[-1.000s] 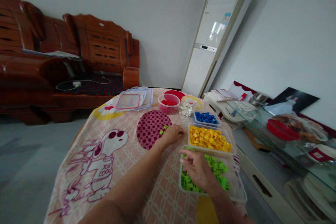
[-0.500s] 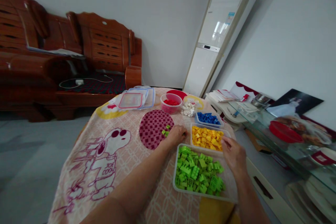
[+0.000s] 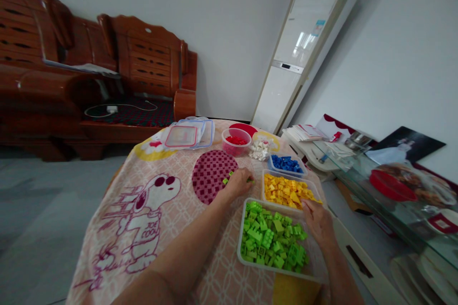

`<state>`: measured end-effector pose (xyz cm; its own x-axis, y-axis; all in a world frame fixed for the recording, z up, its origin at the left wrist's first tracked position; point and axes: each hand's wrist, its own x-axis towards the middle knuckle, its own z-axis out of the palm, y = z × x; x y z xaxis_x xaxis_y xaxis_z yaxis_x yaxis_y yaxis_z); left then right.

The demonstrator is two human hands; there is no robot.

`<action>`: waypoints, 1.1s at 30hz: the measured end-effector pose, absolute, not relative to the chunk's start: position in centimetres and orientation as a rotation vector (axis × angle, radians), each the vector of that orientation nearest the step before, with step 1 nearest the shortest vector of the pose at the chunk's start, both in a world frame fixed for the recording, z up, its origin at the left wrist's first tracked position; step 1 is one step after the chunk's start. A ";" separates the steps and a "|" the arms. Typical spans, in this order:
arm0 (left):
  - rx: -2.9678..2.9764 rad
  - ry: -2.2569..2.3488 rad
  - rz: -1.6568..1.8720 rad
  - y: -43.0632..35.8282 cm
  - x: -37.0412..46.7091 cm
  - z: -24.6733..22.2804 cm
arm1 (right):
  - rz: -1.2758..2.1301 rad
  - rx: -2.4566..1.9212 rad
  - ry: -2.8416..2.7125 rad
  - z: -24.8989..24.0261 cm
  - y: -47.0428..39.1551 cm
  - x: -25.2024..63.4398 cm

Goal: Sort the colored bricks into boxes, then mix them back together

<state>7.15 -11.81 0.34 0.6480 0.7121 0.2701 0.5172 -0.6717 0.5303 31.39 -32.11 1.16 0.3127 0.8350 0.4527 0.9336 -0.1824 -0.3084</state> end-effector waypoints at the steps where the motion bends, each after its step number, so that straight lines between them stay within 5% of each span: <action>1: 2.444 0.974 0.679 -11.9 7.0 0.9 | -0.259 -2.066 -1.571 1.1 -32.0 31.1; 10: 2.302 0.557 0.558 -15.2 7.1 6.3 | -0.266 -2.072 -1.597 1.2 -31.8 31.0; 22: 2.480 0.279 0.344 -17.6 8.8 5.6 | -0.274 -2.072 -1.580 0.6 -31.7 31.4; 33: 2.376 0.995 0.689 -10.8 3.8 4.7 | -0.291 -2.062 -1.574 0.6 -31.8 31.5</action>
<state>3.75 -10.78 4.72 0.6107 0.7465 0.2642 0.5099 -0.6260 0.5901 31.46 -31.77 0.57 0.2995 0.8306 0.4695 0.9435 -0.1849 -0.2749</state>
